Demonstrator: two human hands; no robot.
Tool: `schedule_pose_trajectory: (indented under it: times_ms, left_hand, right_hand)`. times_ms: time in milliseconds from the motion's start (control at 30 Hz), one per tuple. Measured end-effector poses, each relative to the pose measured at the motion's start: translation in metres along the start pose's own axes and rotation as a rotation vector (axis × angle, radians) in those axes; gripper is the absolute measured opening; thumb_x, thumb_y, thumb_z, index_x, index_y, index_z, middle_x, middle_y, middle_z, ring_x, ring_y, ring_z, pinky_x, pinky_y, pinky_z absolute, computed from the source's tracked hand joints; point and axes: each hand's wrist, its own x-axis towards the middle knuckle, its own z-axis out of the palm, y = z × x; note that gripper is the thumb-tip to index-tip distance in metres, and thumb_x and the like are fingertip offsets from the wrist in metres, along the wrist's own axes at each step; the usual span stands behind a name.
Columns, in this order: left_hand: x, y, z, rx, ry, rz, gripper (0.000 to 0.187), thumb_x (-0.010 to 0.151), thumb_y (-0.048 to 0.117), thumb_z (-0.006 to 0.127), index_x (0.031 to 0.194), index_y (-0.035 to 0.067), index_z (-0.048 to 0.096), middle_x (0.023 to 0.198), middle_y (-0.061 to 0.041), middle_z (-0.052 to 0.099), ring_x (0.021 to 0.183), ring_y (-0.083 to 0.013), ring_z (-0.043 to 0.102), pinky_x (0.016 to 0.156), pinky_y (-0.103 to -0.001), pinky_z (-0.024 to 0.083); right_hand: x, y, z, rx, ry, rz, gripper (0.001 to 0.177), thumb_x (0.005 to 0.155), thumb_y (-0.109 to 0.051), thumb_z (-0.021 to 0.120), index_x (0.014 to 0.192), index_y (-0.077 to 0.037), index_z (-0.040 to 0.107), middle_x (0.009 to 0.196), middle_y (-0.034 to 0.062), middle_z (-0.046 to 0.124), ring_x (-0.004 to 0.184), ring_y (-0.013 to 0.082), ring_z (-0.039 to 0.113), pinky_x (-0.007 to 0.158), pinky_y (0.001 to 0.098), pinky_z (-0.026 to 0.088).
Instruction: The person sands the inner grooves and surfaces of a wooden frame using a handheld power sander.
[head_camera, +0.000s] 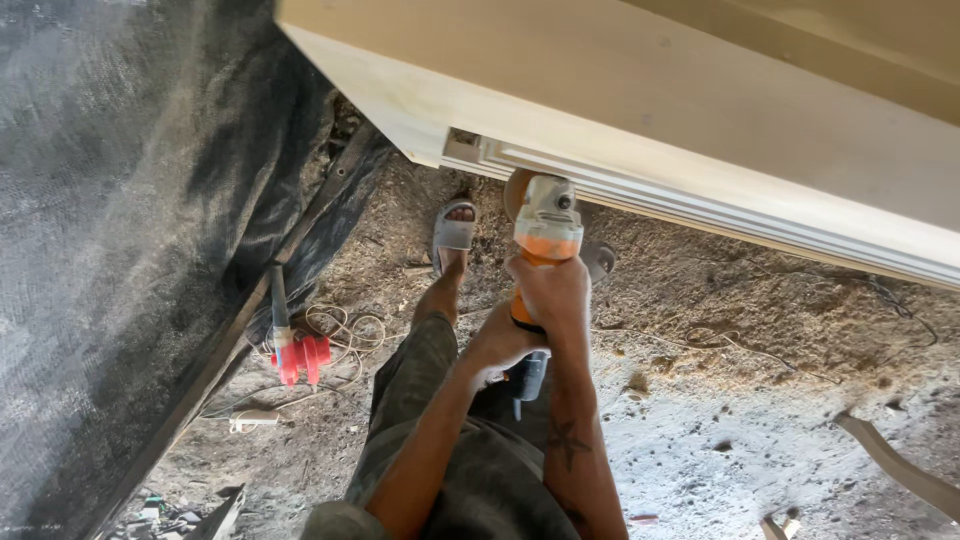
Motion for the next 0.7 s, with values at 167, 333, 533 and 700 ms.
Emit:
schedule_pose_trajectory:
  times_ms: [167,333,533,700]
  left_hand:
    - [0.019,-0.012,0.069,0.051,0.009,-0.097,0.043,0.068,0.007,0.089,0.106,0.001,0.070,0.094,-0.009,0.077,0.081,-0.0218,0.075,0.074,-0.036,0.060]
    - [0.039,-0.014,0.128,-0.037,-0.025,-0.021,0.045,0.068,0.006,0.087,0.107,0.002,0.068,0.095,-0.009,0.076,0.082,-0.0213,0.075,0.074,-0.036,0.061]
    - [0.043,-0.024,0.128,-0.032,-0.024,-0.002,0.046,0.068,0.005,0.088,0.108,0.001,0.068,0.097,-0.009,0.076,0.085,-0.0216,0.074,0.077,-0.036,0.060]
    - [0.030,-0.027,0.071,0.062,-0.024,-0.080,0.051,0.070,0.009,0.087,0.115,0.001,0.064,0.097,-0.008,0.075,0.083,-0.0240,0.075,0.078,-0.038,0.062]
  right_hand:
    - [0.018,0.043,-0.058,-0.012,0.041,0.030,0.044,0.071,-0.025,0.080,0.107,-0.001,0.069,0.088,0.0103,0.075,0.074,0.0204,0.076,0.068,0.0346,0.065]
    - [0.033,0.076,-0.107,0.090,0.039,0.037,0.041,0.071,-0.025,0.081,0.103,-0.001,0.072,0.088,0.0133,0.077,0.075,0.0223,0.077,0.068,0.0359,0.064]
    - [0.036,0.081,-0.108,0.189,0.011,0.059,0.042,0.073,-0.024,0.080,0.104,0.003,0.074,0.088,0.0186,0.078,0.074,0.0265,0.077,0.066,0.0388,0.063]
    - [0.023,0.051,-0.065,0.032,0.053,-0.014,0.045,0.071,-0.025,0.081,0.108,-0.002,0.071,0.096,0.0147,0.077,0.081,0.0241,0.077,0.072,0.0373,0.063]
